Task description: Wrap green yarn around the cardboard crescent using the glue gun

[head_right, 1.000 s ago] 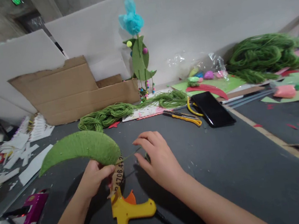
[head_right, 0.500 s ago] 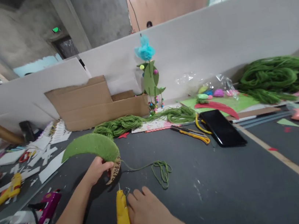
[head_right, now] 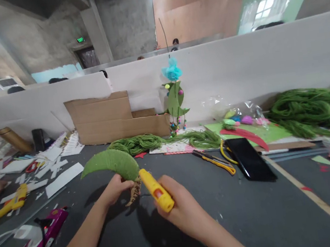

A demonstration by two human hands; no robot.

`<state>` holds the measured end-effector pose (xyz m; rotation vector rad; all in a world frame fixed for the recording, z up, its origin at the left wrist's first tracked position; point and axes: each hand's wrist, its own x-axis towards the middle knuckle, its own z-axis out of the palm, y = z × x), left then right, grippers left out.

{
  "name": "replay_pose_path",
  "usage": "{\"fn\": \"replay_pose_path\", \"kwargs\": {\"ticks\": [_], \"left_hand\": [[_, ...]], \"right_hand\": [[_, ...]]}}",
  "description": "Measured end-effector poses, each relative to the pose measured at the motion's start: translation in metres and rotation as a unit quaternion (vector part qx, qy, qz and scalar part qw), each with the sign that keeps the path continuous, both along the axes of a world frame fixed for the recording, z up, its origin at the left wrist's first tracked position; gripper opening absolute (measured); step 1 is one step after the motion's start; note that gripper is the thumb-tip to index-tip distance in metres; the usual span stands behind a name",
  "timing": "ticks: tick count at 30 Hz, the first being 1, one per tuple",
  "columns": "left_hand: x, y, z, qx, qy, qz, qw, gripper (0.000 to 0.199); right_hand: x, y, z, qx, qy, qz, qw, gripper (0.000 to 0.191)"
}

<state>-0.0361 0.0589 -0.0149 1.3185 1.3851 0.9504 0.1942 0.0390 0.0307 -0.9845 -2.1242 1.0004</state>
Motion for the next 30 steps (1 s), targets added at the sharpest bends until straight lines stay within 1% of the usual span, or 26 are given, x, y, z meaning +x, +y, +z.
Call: {"fn": "replay_pose_path", "kwargs": {"ticks": [2,4,7,9,13,18,22,25,30], "left_hand": [[0.005,-0.005,-0.004,-0.001,-0.01,-0.005,1.0,0.024],[0.006,-0.008,-0.006,-0.003,-0.012,-0.014,1.0,0.024],[0.006,-0.01,-0.008,-0.004,-0.012,-0.022,1.0,0.023],[0.005,-0.011,-0.007,-0.004,-0.013,-0.023,1.0,0.024],[0.005,-0.011,-0.005,-0.007,-0.019,-0.024,1.0,0.023],[0.004,-0.011,-0.008,0.0,-0.023,0.001,1.0,0.026],[0.004,-0.01,-0.01,0.0,-0.03,0.01,1.0,0.022],[0.005,-0.011,-0.009,0.001,-0.034,0.011,0.999,0.019],[0.006,-0.011,-0.006,0.006,-0.03,0.014,0.999,0.021]], "right_hand": [[-0.002,0.006,-0.012,-0.062,0.074,-0.027,0.995,0.011],[-0.002,0.008,-0.022,-0.122,0.117,-0.053,0.984,0.02],[-0.003,0.005,-0.03,-0.158,0.113,-0.07,0.978,0.026],[-0.003,0.003,-0.03,-0.153,0.096,-0.065,0.981,0.026],[-0.005,-0.001,-0.03,-0.117,0.068,-0.066,0.989,0.024],[-0.006,-0.003,-0.034,-0.068,0.037,-0.072,0.994,0.018],[-0.009,-0.005,-0.03,-0.049,0.002,-0.054,0.997,0.017],[-0.01,-0.005,-0.028,-0.037,-0.007,-0.052,0.998,0.016],[-0.011,-0.005,-0.03,-0.034,-0.01,-0.051,0.998,0.015]]}}
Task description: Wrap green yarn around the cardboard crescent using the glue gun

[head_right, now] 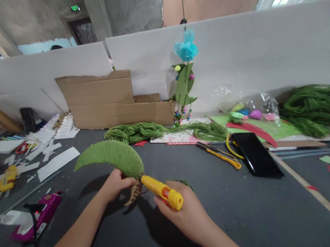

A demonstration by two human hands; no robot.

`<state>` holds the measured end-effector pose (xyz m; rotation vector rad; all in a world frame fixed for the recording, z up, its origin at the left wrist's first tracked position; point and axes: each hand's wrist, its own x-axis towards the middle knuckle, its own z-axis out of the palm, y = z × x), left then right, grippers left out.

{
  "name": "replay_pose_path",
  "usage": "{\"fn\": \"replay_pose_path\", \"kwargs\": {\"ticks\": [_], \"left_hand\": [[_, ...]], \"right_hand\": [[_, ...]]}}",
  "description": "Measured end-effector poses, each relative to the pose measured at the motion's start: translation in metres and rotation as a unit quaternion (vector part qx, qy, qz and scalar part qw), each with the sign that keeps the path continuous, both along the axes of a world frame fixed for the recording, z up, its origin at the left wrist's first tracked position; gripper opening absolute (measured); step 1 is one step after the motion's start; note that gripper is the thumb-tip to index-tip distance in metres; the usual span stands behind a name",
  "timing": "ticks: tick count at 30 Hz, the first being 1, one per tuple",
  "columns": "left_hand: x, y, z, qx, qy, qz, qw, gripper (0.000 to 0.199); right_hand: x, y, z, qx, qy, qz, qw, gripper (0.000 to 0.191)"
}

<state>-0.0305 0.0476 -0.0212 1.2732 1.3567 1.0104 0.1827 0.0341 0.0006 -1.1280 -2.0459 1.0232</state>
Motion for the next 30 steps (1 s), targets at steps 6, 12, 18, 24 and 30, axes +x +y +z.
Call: {"fn": "replay_pose_path", "kwargs": {"ticks": [6,12,18,24,30], "left_hand": [[0.0006,0.0001,0.0012,0.006,0.014,0.009,1.0,0.022],[0.001,-0.0008,0.0011,0.011,0.019,0.01,1.0,0.023],[0.0023,-0.0017,0.0046,0.005,0.022,0.011,1.0,0.022],[0.0022,-0.0019,0.0053,0.008,0.017,0.011,1.0,0.022],[0.0031,-0.0025,0.0068,-0.006,0.005,0.018,1.0,0.022]], "right_hand": [[0.0008,0.0011,-0.0033,0.033,-0.047,0.004,0.998,0.017],[-0.0003,0.0008,0.001,0.054,-0.065,0.016,0.996,0.021],[-0.0003,0.0002,0.0024,0.075,-0.087,0.013,0.993,0.023],[0.0004,-0.0005,0.0029,0.074,-0.089,0.017,0.993,0.022],[0.0009,0.0012,-0.0017,0.101,-0.094,-0.006,0.99,0.023]]}}
